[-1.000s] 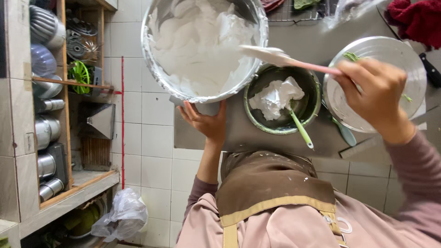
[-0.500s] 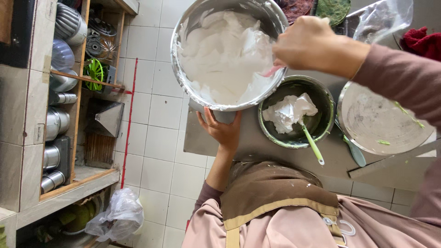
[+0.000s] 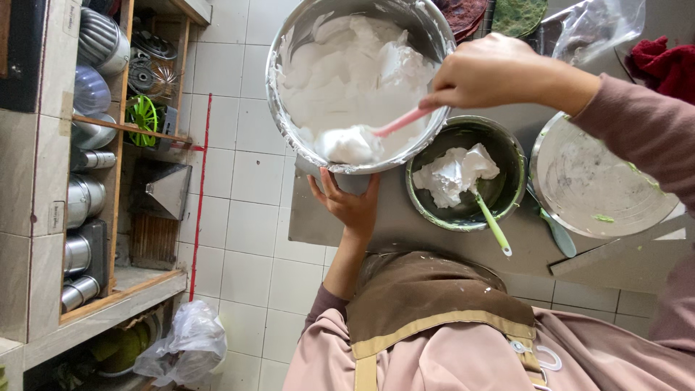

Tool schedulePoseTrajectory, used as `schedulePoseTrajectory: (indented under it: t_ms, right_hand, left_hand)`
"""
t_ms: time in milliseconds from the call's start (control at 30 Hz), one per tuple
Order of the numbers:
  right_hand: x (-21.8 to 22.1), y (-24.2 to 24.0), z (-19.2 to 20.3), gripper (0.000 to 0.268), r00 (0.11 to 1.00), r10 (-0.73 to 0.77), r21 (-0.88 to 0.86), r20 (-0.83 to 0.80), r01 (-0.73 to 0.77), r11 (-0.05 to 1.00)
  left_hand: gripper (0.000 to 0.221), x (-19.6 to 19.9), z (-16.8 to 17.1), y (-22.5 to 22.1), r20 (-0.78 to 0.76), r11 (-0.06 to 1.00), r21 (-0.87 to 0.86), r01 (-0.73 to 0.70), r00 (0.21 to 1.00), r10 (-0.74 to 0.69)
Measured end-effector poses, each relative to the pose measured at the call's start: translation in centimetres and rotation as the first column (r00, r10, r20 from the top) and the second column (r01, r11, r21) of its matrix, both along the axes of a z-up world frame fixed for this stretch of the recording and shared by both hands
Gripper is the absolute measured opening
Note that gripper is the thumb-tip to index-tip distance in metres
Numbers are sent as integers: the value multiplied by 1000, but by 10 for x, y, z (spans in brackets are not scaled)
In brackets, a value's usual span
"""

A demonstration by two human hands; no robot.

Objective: The person prepares a multi-colored cake by mixing white frosting with dark crumbs, placing a dark cake layer onto a turntable, and applying frosting to the top of the layer using a small spatula.

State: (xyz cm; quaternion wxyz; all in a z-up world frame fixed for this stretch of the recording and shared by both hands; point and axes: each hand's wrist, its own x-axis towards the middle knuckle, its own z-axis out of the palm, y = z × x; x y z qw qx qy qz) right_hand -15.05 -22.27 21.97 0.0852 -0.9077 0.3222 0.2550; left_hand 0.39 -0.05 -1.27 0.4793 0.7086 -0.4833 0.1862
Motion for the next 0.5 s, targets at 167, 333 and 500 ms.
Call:
schedulePoseTrajectory:
  t_ms: [167, 333, 500]
  right_hand:
    - [-50, -9, -20, 38, 898, -194, 133, 396, 154, 979]
    - [-139, 35, -32, 20, 691, -325, 268, 645, 193, 944]
    - [-225, 122, -75, 14, 496, 0, -232, 868, 406, 884]
  left_hand:
    - [106, 1, 7, 0, -35, 1000, 7, 17, 999, -16]
    - [105, 1, 8, 1, -3, 1000, 14, 13, 1000, -13]
    - [111, 3, 7, 2, 3, 999, 47, -18, 1000, 18]
